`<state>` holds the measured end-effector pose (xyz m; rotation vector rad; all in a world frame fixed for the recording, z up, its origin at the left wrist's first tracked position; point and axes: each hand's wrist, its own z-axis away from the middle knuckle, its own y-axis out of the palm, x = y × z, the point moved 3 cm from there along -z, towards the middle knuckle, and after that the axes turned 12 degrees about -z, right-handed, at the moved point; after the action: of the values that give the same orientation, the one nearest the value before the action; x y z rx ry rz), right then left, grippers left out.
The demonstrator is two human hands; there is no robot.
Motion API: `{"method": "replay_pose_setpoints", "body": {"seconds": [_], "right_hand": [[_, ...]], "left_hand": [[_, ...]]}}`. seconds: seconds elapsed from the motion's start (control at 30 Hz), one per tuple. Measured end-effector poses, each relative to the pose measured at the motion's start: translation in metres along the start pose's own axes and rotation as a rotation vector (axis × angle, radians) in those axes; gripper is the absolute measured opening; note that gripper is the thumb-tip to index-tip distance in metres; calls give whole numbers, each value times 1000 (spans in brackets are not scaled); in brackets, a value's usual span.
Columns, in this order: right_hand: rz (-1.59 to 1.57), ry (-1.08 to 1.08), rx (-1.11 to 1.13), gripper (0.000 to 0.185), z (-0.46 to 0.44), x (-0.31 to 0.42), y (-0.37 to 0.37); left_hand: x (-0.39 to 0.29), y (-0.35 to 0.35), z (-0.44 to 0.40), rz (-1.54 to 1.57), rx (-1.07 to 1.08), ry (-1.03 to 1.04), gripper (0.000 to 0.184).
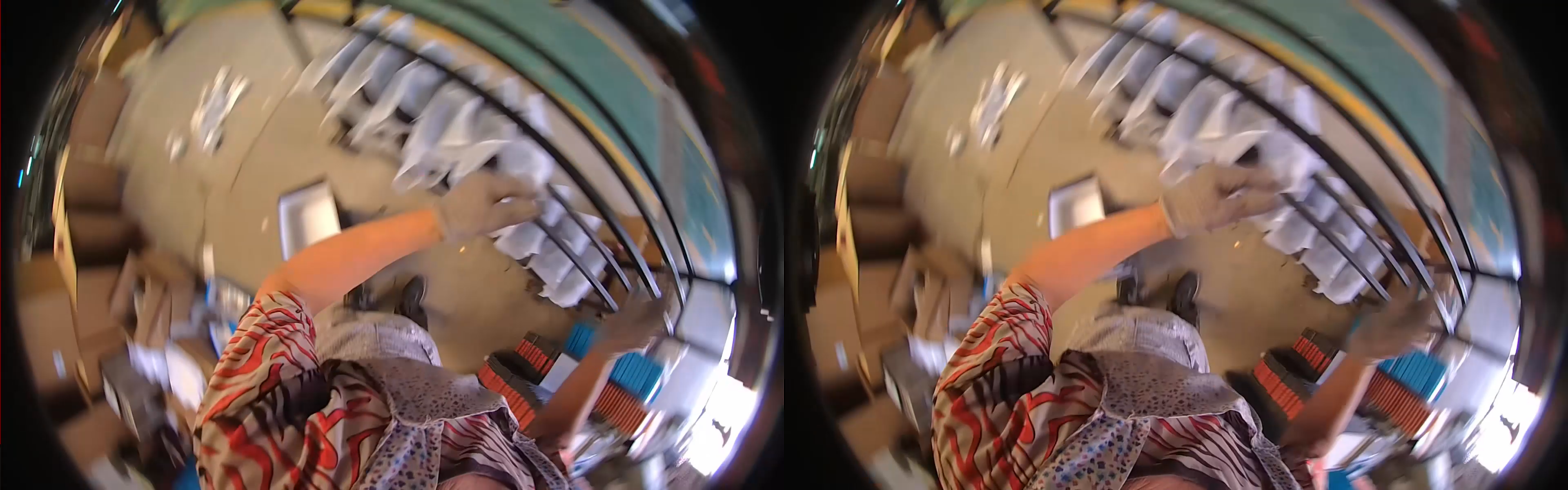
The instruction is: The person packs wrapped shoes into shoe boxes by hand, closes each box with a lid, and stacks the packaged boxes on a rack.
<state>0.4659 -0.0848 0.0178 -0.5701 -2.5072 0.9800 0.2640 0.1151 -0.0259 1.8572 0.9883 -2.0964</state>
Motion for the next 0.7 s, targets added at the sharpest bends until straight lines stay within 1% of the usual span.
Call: {"method": "replay_pose_setpoints", "body": {"seconds": [0.03,0.07,0.1,0.13,0.17,0.2,0.23,0.27,0.3,0.33,0.37,0.4,0.43,0.47,0.5,0.57,0.6,0.63,0.67,0.7], "right_hand": [[-289,117,378,27,65,-22,51],[-521,332,726,21,134,-44,101],[-530,83,779,14,206,-41,112],[-415,84,970,14,273,-45,114],[-296,62,1163,14,341,-50,116],[-287,59,1372,14,367,-29,106],[-638,426,1359,17,415,-47,106],[-585,494,1300,17,409,-25,116],[-470,414,1443,19,400,-10,131],[-358,343,1589,23,385,5,143],[-342,418,1467,22,382,-4,152],[-334,457,1355,21,371,-15,157],[-412,459,1236,19,341,-11,157],[-505,445,1129,17,305,-5,157],[-497,417,970,16,272,-10,156],[-279,82,836,18,165,25,150],[-421,289,749,19,134,20,166],[-444,80,620,14,64,77,165],[-365,173,646,30,35,79,192],[-78,290,857,56,-6,103,213]], "left_hand": [[101,8,28,-358,-175,-63,28],[168,2,84,-231,-470,-422,23],[236,-12,134,-299,-689,-447,22],[320,-40,194,-659,-397,-896,22],[386,-60,259,-646,-654,-930,36],[375,-81,276,-546,-796,-1352,55],[396,-97,301,-786,-770,-1423,66],[477,-84,342,-674,-732,-1340,71],[563,-55,383,-131,-669,-1245,74],[558,-53,374,132,-550,-1396,65],[634,-46,420,266,-647,-1404,47],[538,-71,366,148,-330,-1567,32],[508,-97,360,187,-137,-1517,33],[474,-128,364,136,-160,-1473,24],[448,-150,386,200,-259,-1366,28],[381,-175,443,572,-481,-1033,37],[354,-182,456,710,-523,-891,41],[317,-186,455,720,-603,-816,42],[287,-182,442,680,-678,-772,43],[263,-176,428,650,-750,-716,43]]}}
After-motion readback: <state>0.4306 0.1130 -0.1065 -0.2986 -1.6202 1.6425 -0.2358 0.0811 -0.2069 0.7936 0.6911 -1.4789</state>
